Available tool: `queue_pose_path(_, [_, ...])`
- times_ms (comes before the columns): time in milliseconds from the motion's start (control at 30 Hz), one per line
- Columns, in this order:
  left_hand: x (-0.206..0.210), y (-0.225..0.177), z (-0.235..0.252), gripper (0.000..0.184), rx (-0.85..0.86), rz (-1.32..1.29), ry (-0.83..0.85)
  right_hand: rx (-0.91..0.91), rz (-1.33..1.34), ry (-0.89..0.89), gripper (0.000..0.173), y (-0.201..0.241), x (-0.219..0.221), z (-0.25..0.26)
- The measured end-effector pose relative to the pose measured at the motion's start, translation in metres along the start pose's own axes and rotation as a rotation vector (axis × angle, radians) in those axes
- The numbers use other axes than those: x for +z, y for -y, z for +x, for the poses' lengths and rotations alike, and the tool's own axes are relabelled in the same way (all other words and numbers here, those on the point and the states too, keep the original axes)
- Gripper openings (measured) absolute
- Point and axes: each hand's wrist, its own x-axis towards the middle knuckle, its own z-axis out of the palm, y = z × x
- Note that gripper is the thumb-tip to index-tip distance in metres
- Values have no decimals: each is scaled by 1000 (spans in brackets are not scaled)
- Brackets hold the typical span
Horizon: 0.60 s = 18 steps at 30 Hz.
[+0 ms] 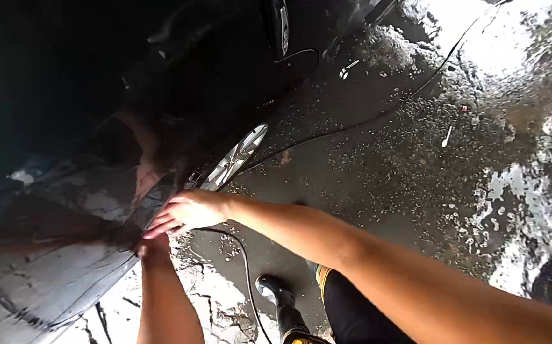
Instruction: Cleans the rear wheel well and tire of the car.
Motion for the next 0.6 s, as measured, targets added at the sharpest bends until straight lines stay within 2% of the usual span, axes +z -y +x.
queue_pose_path(33, [-1, 4, 3, 26, 21, -55, -47, 50, 182, -72, 61, 0, -11, -20])
queue_pose_path(67, [0, 8, 8, 28, 50, -104, -65, 75, 249, -149, 67, -7, -28, -43])
queue_pose_path(133, [-3, 12, 15, 46, 51, -250, 34, 97, 313, -380, 69, -40, -67, -101])
queue_pose_path(233, [2, 7, 15, 44, 87, -220, 127, 136, 403, -751, 66, -100, -114, -211])
queue_pose_path(300, [5, -1, 15, 40, 129, -173, 148, 204, 389, -953, 65, -126, -126, -285])
queue_pose_path(400, [-5, 9, 18, 43, 96, -228, 154, 379, 374, -1182, 62, -158, -120, -380])
queue_pose_path(500, [9, -5, 12, 42, 84, -93, 114, 460, 390, -1269, 63, -176, -109, -426])
queue_pose_path(600, [18, -27, -7, 24, 52, 296, -32, 464, 401, -1279, 60, -189, -98, -421])
